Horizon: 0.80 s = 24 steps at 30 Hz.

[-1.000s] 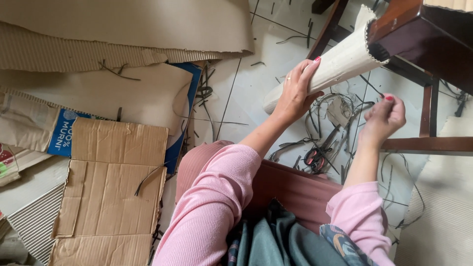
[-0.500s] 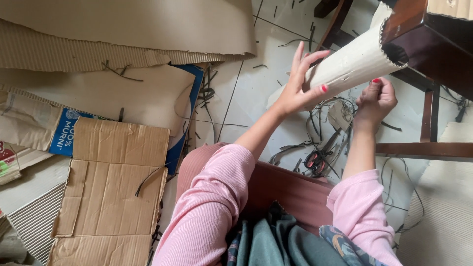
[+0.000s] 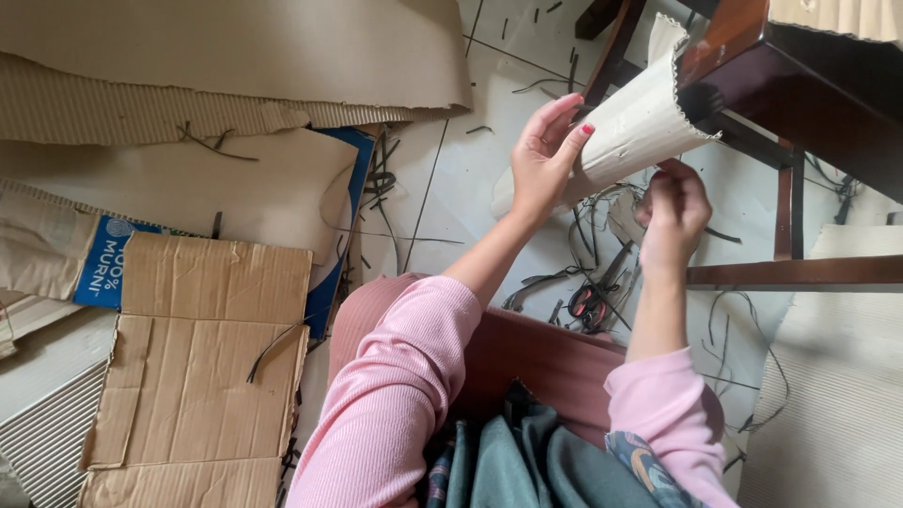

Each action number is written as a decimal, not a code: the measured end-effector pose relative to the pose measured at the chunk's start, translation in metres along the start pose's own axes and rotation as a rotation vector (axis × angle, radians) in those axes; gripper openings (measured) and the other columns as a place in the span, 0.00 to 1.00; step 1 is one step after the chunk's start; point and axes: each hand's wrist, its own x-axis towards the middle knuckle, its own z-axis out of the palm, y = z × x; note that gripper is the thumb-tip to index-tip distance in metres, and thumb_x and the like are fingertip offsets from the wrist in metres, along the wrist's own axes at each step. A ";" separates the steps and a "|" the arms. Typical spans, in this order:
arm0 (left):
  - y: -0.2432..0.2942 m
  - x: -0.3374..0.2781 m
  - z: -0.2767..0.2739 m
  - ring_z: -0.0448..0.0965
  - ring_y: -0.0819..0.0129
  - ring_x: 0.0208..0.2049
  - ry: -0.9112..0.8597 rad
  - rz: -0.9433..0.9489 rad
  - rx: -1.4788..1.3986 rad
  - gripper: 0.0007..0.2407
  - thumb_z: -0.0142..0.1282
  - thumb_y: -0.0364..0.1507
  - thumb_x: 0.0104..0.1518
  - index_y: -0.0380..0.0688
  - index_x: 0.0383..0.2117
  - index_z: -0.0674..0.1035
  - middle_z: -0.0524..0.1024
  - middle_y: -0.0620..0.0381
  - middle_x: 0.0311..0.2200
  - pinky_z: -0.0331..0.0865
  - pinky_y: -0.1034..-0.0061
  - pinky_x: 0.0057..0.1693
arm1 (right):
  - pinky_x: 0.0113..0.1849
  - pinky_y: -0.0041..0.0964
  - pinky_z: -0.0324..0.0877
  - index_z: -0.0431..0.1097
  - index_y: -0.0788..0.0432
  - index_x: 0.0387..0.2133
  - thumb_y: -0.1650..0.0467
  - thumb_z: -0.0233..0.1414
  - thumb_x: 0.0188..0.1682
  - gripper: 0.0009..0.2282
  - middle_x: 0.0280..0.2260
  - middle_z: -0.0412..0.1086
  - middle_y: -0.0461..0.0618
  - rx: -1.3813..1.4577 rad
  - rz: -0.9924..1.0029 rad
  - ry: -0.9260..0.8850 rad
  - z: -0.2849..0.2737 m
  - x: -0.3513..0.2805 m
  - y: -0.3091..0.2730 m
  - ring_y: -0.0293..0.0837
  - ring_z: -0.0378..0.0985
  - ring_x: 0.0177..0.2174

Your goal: The person rolls a piece of corrugated cardboard into a tube and secures it by wrapping and tying a thin strip around it. They use scissors to cut the strip and trim the excess after tying it.

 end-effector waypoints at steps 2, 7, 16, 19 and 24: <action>0.002 -0.003 0.004 0.76 0.61 0.60 0.042 0.022 0.001 0.16 0.62 0.23 0.60 0.38 0.55 0.77 0.77 0.50 0.55 0.69 0.72 0.71 | 0.27 0.23 0.60 0.72 0.55 0.45 0.68 0.49 0.53 0.10 0.23 0.61 0.36 -0.013 0.006 -0.030 0.010 -0.017 -0.014 0.30 0.61 0.23; -0.003 -0.004 0.007 0.83 0.73 0.48 0.094 0.038 0.005 0.11 0.66 0.24 0.59 0.44 0.48 0.83 0.84 0.56 0.43 0.76 0.78 0.59 | 0.33 0.27 0.62 0.62 0.65 0.43 0.72 0.68 0.51 0.19 0.26 0.63 0.50 -0.052 -0.362 0.075 0.030 -0.008 0.010 0.34 0.64 0.27; 0.028 -0.003 0.017 0.86 0.74 0.35 0.091 0.173 0.101 0.03 0.67 0.22 0.54 0.46 0.27 0.86 0.83 0.58 0.30 0.79 0.80 0.47 | 0.29 0.24 0.63 0.66 0.60 0.34 0.79 0.68 0.49 0.14 0.19 0.60 0.44 -0.136 -0.467 0.333 0.053 0.000 -0.004 0.32 0.61 0.20; 0.058 -0.006 0.019 0.84 0.80 0.37 0.007 0.266 0.305 0.06 0.66 0.23 0.54 0.55 0.25 0.85 0.83 0.69 0.29 0.78 0.83 0.51 | 0.28 0.23 0.61 0.69 0.62 0.38 0.76 0.68 0.52 0.11 0.18 0.59 0.46 -0.114 -0.512 0.316 0.053 0.002 0.005 0.32 0.58 0.20; 0.075 -0.008 0.028 0.83 0.77 0.33 -0.069 0.343 0.351 0.08 0.63 0.20 0.54 0.55 0.24 0.84 0.82 0.70 0.28 0.77 0.79 0.49 | 0.28 0.29 0.65 0.66 0.60 0.42 0.80 0.66 0.51 0.14 0.19 0.58 0.49 -0.090 -0.454 0.282 0.050 0.001 -0.005 0.36 0.62 0.19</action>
